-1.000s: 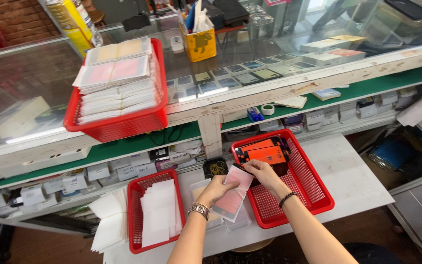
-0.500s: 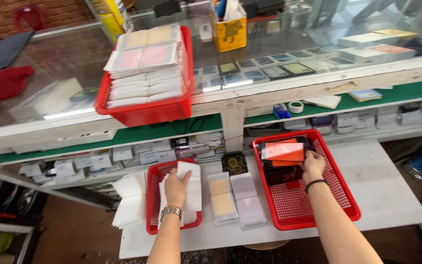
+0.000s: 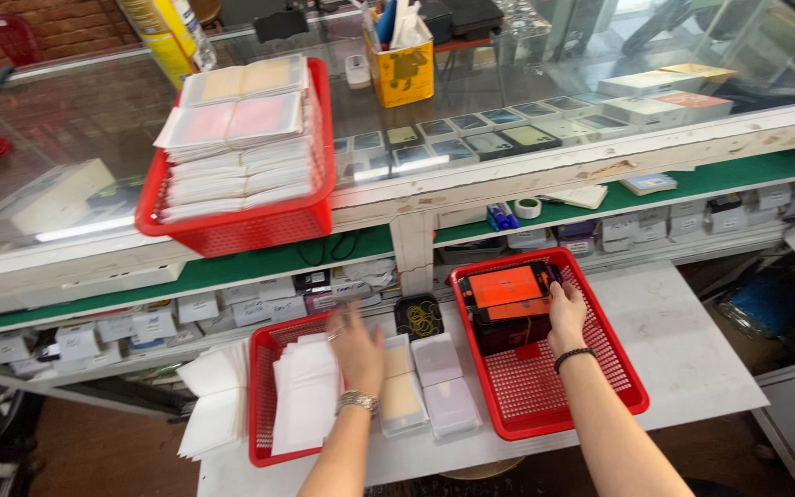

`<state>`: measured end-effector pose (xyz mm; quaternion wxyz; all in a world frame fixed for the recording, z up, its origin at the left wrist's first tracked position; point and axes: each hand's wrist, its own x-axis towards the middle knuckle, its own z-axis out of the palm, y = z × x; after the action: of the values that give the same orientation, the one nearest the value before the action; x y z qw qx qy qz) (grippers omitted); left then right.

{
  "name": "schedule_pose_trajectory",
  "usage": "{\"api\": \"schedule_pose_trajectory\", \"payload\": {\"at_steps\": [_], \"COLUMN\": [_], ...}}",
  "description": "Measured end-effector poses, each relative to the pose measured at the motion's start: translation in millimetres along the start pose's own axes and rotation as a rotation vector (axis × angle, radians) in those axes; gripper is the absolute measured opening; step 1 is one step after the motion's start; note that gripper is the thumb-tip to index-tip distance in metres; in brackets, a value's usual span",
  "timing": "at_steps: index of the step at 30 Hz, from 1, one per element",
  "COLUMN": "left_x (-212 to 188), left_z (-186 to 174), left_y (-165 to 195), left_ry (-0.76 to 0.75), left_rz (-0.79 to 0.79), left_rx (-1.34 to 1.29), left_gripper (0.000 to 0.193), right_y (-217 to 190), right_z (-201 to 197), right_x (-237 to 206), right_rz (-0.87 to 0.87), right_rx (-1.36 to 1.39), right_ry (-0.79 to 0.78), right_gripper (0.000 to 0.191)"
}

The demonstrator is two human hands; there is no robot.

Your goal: The person takes phones from a red basket, inserts each phone into a clear plastic sleeve, and stacks the sleeved phones in a basket on the counter. They occasionally set sleeved phones into a clear case and continue with the next phone.

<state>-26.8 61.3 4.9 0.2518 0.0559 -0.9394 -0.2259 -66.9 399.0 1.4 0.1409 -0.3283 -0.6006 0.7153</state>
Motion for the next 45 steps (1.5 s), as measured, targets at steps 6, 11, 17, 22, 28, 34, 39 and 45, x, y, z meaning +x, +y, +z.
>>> {"api": "schedule_pose_trajectory", "payload": {"at_steps": [6, 11, 17, 22, 28, 34, 39, 45], "left_x": [-4.0, 1.2, 6.8, 10.5, 18.6, 45.5, 48.7, 25.4], "left_z": [67.5, 103.5, 144.0, 154.7, 131.8, 127.5, 151.5, 162.6], "left_y": [128.4, 176.5, 179.5, 177.9, 186.1, 211.0, 229.9, 237.3], "left_ry": [-0.446, -0.621, -0.605, -0.554, -0.656, -0.763, -0.786, -0.554], "left_rz": [0.358, 0.361, 0.404, 0.397, 0.331, 0.359, 0.287, 0.030], "left_rx": [-0.234, -0.087, -0.023, -0.079, -0.049, -0.015, -0.143, -0.577], "left_gripper": [0.041, 0.069, 0.056, 0.055, 0.075, 0.144, 0.146, 0.109], "right_y": [5.6, -1.0, -1.8, -4.8, 5.7, 9.7, -33.8, -75.9], "right_z": [-26.0, -33.7, -22.3, -8.8, -3.2, -26.2, -28.8, -18.4], "right_x": [23.9, 62.1, 86.2, 91.8, 93.6, 99.3, 99.0, 52.0], "right_rz": [0.218, 0.253, 0.209, 0.262, 0.261, 0.291, -0.106, -0.529], "right_rx": [-0.068, -0.092, -0.075, 0.168, 0.243, 0.237, 0.088, -0.510], "right_ry": [0.117, -0.106, -0.133, -0.269, -0.214, -0.233, -0.357, -0.352], "right_gripper": [0.050, 0.052, 0.059, 0.041, 0.035, 0.036, 0.041, 0.041]}}
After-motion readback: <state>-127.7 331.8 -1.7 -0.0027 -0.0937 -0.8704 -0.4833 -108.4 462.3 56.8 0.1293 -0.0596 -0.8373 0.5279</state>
